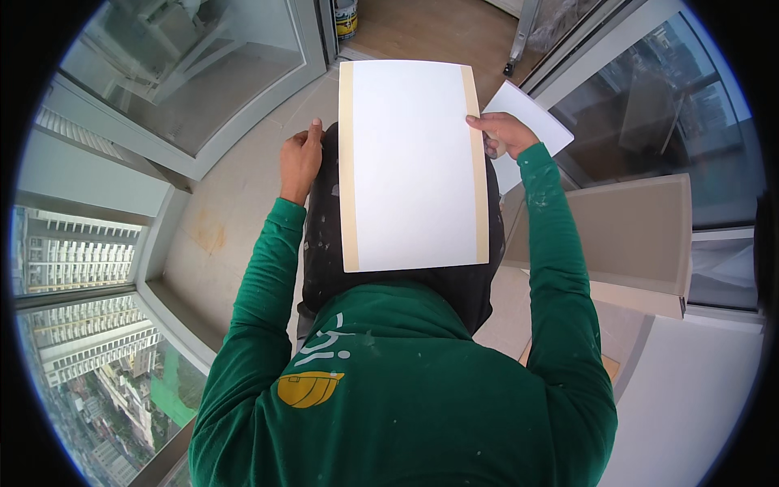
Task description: The person applies masking tape to the edges of a white cabinet panel by hand, using a roll of tape and smoothing it down with their fingers.
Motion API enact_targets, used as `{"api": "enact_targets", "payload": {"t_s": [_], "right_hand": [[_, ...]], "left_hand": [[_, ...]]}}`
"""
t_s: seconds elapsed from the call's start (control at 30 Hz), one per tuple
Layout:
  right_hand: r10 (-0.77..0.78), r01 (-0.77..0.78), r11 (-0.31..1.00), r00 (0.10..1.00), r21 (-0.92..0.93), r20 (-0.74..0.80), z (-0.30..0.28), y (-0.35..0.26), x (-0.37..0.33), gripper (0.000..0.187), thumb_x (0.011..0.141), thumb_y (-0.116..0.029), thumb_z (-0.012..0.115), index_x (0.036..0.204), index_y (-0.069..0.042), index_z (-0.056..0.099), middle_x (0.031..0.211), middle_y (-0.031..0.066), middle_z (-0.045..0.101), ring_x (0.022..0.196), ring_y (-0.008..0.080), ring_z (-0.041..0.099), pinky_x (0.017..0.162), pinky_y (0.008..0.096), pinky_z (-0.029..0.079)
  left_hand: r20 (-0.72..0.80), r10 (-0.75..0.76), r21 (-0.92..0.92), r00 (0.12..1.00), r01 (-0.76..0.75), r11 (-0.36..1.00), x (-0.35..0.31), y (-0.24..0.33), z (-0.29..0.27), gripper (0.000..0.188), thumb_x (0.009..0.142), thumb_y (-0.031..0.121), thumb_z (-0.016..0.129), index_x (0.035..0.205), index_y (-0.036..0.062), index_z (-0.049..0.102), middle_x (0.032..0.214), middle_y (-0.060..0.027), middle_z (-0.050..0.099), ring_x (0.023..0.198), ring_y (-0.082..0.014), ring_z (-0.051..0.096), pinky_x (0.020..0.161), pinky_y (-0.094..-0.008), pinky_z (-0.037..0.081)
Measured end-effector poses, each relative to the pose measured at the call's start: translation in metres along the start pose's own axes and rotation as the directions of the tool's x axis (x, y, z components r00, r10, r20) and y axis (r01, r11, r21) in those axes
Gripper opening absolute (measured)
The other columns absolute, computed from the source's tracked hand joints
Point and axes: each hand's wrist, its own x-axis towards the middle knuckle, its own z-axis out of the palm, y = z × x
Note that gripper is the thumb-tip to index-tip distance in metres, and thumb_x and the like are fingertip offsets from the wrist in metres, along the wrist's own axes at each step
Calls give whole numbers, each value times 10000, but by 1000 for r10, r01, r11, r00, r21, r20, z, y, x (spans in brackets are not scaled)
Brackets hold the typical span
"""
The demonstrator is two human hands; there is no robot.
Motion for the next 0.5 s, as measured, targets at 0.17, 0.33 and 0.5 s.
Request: {"api": "enact_targets", "payload": {"t_s": [0.17, 0.33, 0.5], "right_hand": [[-45, 48, 996, 998, 80, -41, -4, 19, -19, 506, 962, -477, 820, 948, 19, 723, 774, 27, 597, 591, 114, 469, 519, 296, 412], [-86, 100, 984, 991, 145, -100, 5, 32, -42, 480, 1004, -467, 764, 988, 12, 731, 761, 17, 627, 593, 104, 463, 548, 277, 386], [-71, 107, 979, 976, 172, -205, 14, 47, -53, 516, 979, -470, 792, 928, 38, 720, 728, 38, 611, 571, 132, 486, 517, 307, 412]], "left_hand": [[85, 130, 24, 988, -132, 991, 18, 20, 16, 725, 1055, 634, 563, 1024, -41, 828, 901, -252, 781, 909, -391, 763, 885, -444, 566], [296, 68, 172, 953, -123, 977, 60, 48, 37, 748, 1040, 623, 573, 1029, -89, 801, 981, -337, 763, 984, -481, 751, 925, -481, 558], [285, -12, 92, 958, -15, 996, 63, 66, 62, 764, 985, 569, 659, 1108, -179, 751, 1096, -359, 764, 1056, -433, 766, 967, -444, 558]]}}
